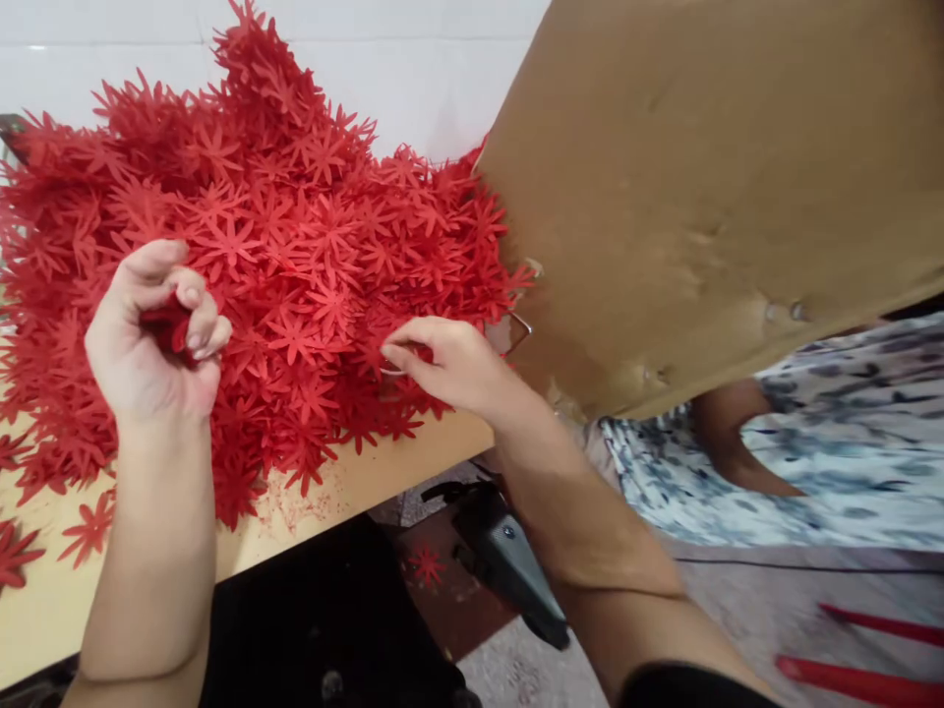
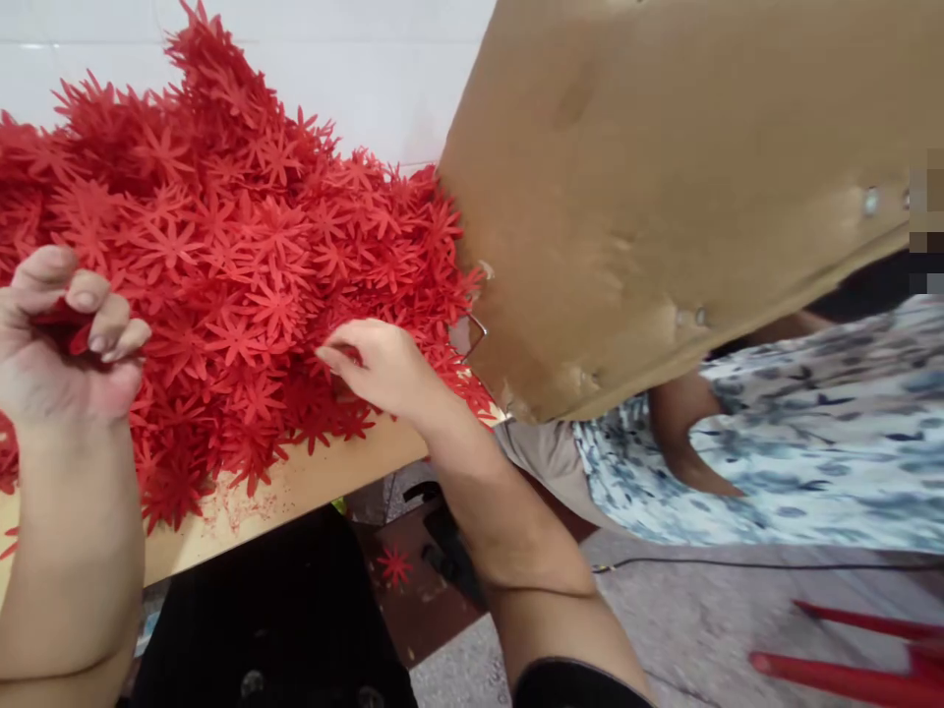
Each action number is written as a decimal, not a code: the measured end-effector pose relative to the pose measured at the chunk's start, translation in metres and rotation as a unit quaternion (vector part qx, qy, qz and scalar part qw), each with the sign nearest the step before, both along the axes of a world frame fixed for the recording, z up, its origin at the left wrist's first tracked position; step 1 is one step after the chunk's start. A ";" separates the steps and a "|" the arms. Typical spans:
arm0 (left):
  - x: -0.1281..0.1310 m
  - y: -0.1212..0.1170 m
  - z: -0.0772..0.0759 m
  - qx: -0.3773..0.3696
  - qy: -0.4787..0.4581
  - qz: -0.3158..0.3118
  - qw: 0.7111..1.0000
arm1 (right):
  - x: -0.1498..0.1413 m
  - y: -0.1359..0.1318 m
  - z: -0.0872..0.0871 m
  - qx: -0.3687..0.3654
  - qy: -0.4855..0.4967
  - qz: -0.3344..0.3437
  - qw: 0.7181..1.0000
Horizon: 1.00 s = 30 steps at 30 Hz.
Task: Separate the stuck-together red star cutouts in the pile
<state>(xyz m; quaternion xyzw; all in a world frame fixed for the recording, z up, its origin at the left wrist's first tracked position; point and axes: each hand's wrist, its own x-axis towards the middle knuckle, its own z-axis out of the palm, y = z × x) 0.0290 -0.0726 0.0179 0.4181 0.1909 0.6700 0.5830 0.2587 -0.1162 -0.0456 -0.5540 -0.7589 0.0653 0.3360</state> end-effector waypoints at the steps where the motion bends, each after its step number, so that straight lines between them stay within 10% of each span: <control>1: 0.002 -0.001 0.003 -0.002 0.003 -0.005 1.000 | 0.011 0.001 -0.007 -0.034 -0.044 -0.020 0.998; 11: 0.003 0.008 0.013 0.030 0.017 0.007 0.999 | -0.019 0.022 -0.018 -0.160 -0.414 0.004 0.896; 24: -0.024 0.034 0.001 0.116 -0.003 0.125 0.985 | -0.021 0.053 -0.011 -0.230 -0.461 0.055 0.855; 30: -0.019 0.029 0.004 0.045 -0.004 0.097 0.994 | -0.014 0.049 -0.003 -0.259 -0.410 0.086 0.870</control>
